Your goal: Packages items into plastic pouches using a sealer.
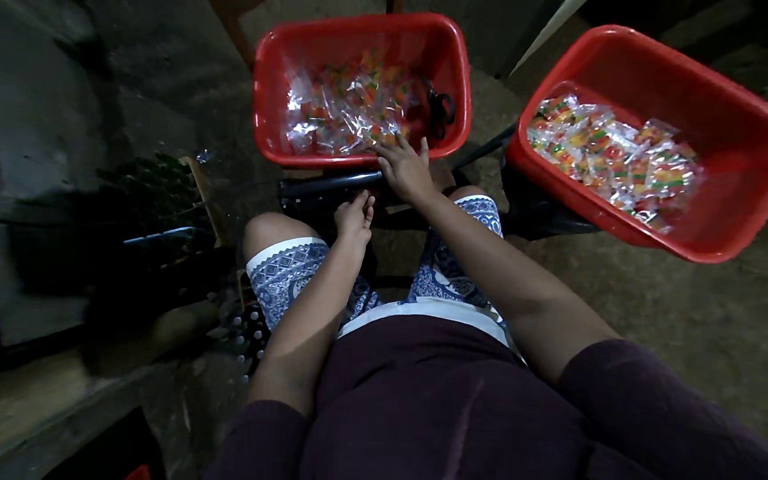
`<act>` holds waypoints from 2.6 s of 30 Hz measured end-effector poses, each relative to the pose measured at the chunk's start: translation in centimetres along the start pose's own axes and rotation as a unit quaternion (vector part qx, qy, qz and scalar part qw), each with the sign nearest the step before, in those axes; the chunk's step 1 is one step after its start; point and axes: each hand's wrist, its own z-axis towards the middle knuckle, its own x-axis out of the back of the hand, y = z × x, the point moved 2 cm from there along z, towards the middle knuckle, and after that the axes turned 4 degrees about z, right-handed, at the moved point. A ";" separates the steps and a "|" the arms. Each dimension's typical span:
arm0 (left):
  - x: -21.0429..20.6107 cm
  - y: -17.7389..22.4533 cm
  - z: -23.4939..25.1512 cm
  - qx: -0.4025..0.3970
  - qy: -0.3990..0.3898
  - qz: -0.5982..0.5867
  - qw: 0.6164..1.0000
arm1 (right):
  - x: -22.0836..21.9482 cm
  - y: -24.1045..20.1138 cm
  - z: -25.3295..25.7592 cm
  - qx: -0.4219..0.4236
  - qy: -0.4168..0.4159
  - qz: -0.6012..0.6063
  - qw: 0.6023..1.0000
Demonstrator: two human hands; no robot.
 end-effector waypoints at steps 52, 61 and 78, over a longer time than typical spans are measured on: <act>-0.3 -0.6 0.5 -0.010 -0.051 0.118 0.992 | 0.6 -0.3 0.8 -0.010 -0.013 0.022 1.000; -0.2 -0.6 0.5 -0.001 -0.053 0.108 0.993 | -0.9 0.6 0.4 0.015 0.056 -0.022 0.998; -0.4 -1.1 0.3 -0.024 -0.036 0.089 0.995 | -0.8 0.5 0.4 0.013 0.068 -0.030 0.997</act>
